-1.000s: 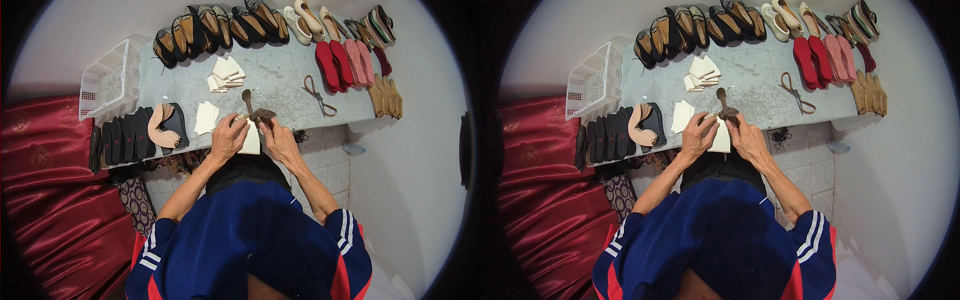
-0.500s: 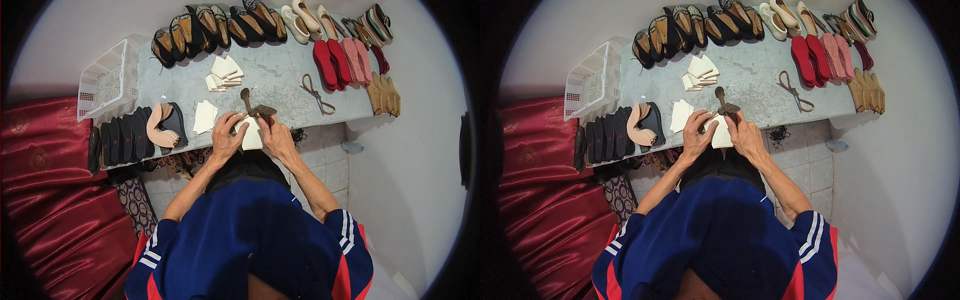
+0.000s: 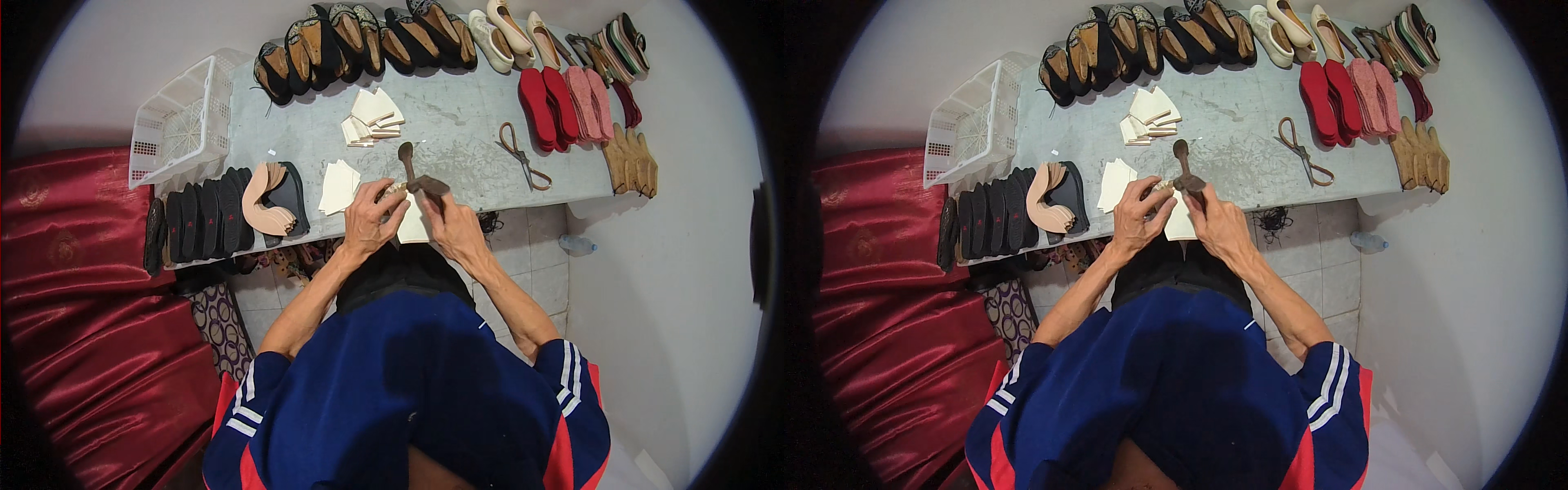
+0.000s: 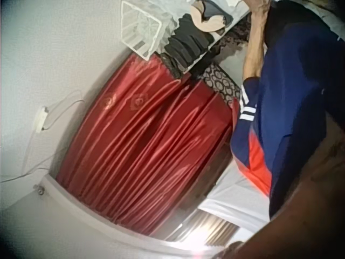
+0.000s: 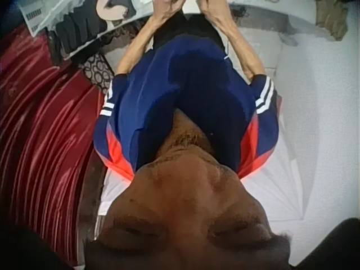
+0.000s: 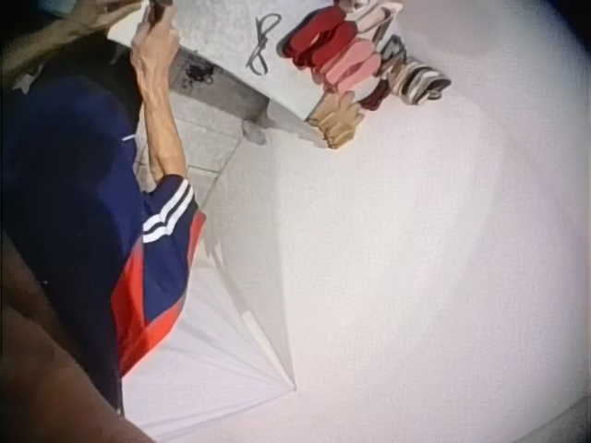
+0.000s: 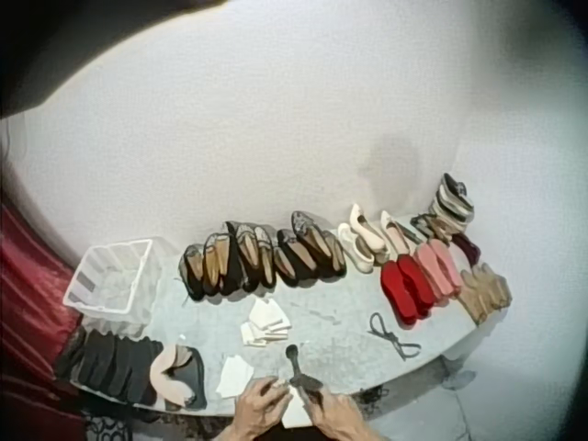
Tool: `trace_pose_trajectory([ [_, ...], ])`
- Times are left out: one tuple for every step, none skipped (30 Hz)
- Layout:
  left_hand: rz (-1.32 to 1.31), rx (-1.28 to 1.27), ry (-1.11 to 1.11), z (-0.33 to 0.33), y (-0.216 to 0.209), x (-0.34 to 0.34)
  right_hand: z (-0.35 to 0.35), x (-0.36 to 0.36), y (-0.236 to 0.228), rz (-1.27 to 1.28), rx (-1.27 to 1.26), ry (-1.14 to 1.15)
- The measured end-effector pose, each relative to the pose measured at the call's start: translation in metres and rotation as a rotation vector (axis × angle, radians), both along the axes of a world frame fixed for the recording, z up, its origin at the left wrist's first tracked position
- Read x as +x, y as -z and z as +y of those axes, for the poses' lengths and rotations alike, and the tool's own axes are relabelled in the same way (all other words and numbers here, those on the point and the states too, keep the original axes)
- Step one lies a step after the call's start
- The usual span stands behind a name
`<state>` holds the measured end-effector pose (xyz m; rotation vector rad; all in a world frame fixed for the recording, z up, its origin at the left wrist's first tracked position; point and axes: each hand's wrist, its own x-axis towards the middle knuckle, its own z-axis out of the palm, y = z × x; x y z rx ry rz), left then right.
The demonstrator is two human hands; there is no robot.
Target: The person assembles shoe upper components by using a shoe-making hammer to bond leather and fabric pieces together on a metal lasting stand.
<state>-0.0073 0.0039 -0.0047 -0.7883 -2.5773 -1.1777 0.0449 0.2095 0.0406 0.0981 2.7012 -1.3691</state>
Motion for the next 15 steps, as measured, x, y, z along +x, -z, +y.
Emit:
trace_pose_trajectory([
  [0.000,0.000,-0.001,0.000,0.001,0.001,0.000,0.000,0.001,-0.029,0.018,-0.015],
  [-0.005,0.005,-0.005,0.000,0.001,0.002,0.000,0.001,0.001,-0.029,0.018,-0.016],
  [-0.010,0.008,-0.009,-0.001,0.001,0.003,0.000,0.002,0.001,0.016,-0.006,0.015],
  [-0.010,0.008,-0.011,-0.001,0.002,0.002,-0.001,0.002,0.001,0.060,-0.030,0.046],
  [-0.005,0.018,-0.013,-0.001,0.002,0.000,-0.002,0.002,0.004,0.060,-0.031,0.044],
  [-0.002,0.030,-0.011,0.001,0.003,0.001,-0.004,0.004,0.008,0.036,0.008,0.031],
  [-0.005,0.031,-0.011,0.001,0.002,0.003,-0.004,0.005,0.011,0.013,0.047,0.018],
  [-0.036,0.059,-0.038,0.000,0.002,0.007,-0.003,0.008,0.012,0.011,0.049,0.019],
  [-0.065,0.087,-0.066,-0.002,0.001,0.009,-0.004,0.007,0.009,0.025,0.030,0.023],
  [-0.064,0.087,-0.067,-0.005,0.003,0.011,-0.005,0.007,0.007,0.038,0.011,0.027],
  [-0.197,0.144,-0.077,-0.008,0.007,0.012,-0.005,0.005,0.007,0.039,0.011,0.026],
  [-0.332,0.201,-0.086,-0.010,0.006,0.014,-0.005,0.006,0.007,0.032,0.012,0.027],
  [-0.332,0.202,-0.087,-0.010,0.006,0.013,-0.005,0.006,0.007,0.024,0.012,0.028],
  [-0.235,0.148,-0.063,-0.011,0.005,0.010,-0.005,0.005,0.006,0.024,0.012,0.027],
  [-0.138,0.094,-0.039,-0.011,0.004,0.008,-0.004,0.004,0.003,-0.006,0.013,0.026],
])
